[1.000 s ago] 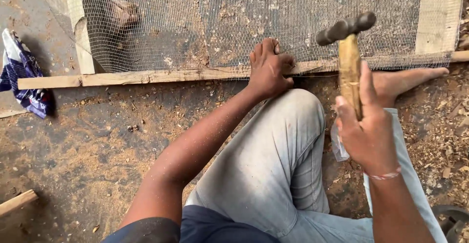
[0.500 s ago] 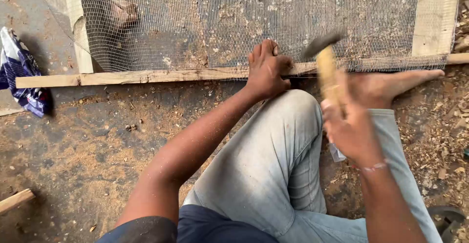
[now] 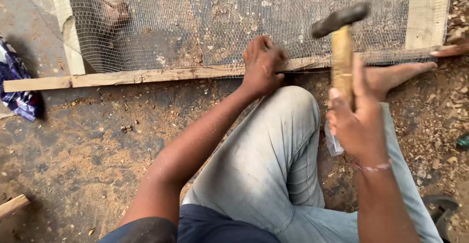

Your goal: Attaching wire mesh to a wooden frame using nails and a hammer.

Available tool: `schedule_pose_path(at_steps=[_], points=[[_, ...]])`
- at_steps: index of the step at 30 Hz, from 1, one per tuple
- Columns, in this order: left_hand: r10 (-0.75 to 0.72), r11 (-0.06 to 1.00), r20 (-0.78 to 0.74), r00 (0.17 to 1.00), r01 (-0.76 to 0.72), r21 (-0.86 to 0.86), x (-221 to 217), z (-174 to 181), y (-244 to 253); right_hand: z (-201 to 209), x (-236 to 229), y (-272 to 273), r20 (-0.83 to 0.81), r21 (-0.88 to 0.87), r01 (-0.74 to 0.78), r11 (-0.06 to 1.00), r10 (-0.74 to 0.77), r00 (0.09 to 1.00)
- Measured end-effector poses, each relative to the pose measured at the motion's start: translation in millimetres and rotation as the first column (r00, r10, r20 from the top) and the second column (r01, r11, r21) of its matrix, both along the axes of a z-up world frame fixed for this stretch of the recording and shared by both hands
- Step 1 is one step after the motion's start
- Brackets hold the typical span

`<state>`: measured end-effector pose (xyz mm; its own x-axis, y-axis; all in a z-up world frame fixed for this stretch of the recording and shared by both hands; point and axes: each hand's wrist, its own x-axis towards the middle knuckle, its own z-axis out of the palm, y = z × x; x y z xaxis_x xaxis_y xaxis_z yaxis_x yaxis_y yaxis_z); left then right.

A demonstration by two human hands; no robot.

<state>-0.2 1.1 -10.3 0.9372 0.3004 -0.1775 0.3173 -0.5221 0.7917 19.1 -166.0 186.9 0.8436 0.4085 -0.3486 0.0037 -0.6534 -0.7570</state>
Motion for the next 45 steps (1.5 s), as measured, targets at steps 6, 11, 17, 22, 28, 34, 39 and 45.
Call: schedule_pose_path(at_steps=[6, 11, 17, 22, 28, 34, 39, 45], points=[[0.087, 0.996, 0.205, 0.975, -0.09, 0.006, -6, 0, 1, 10, -9, 8, -0.023, -0.117, 0.014, 0.993, -0.017, 1.0], [0.076, 0.994, 0.199, 0.977, -0.089, 0.06, -5, -7, -5, 11, 2, 15, 0.165, -0.065, -0.037, 0.997, 0.048, 0.985], [0.053, 0.993, 0.158, 0.986, -0.068, 0.094, -6, -12, -7, -11, 23, -19, -0.341, -0.286, -0.14, 0.948, 0.035, 0.939], [0.089, 0.981, 0.261, 0.961, -0.13, 0.143, -8, -22, -18, 44, -1, 1, -0.196, -0.233, -0.091, 0.968, 0.045, 0.98], [0.101, 0.973, 0.229, 0.968, -0.144, 0.18, -7, -23, -23, -6, 19, -18, 0.034, 0.182, 0.053, 0.982, -0.06, 0.998], [0.114, 0.96, 0.311, 0.944, -0.185, 0.21, -9, -21, -21, -4, 26, -30, -0.501, -0.191, -0.089, 0.977, -0.019, 0.865], [0.071, 0.958, 0.187, 0.98, -0.119, 0.261, -8, -30, -27, 50, -5, -4, 0.105, 0.023, -0.004, 1.0, 0.002, 0.994], [0.049, 0.966, 0.182, 0.982, -0.093, 0.241, -8, -34, -26, -206, 63, -194, 0.026, -0.558, -0.406, 0.724, 0.504, 0.863]])
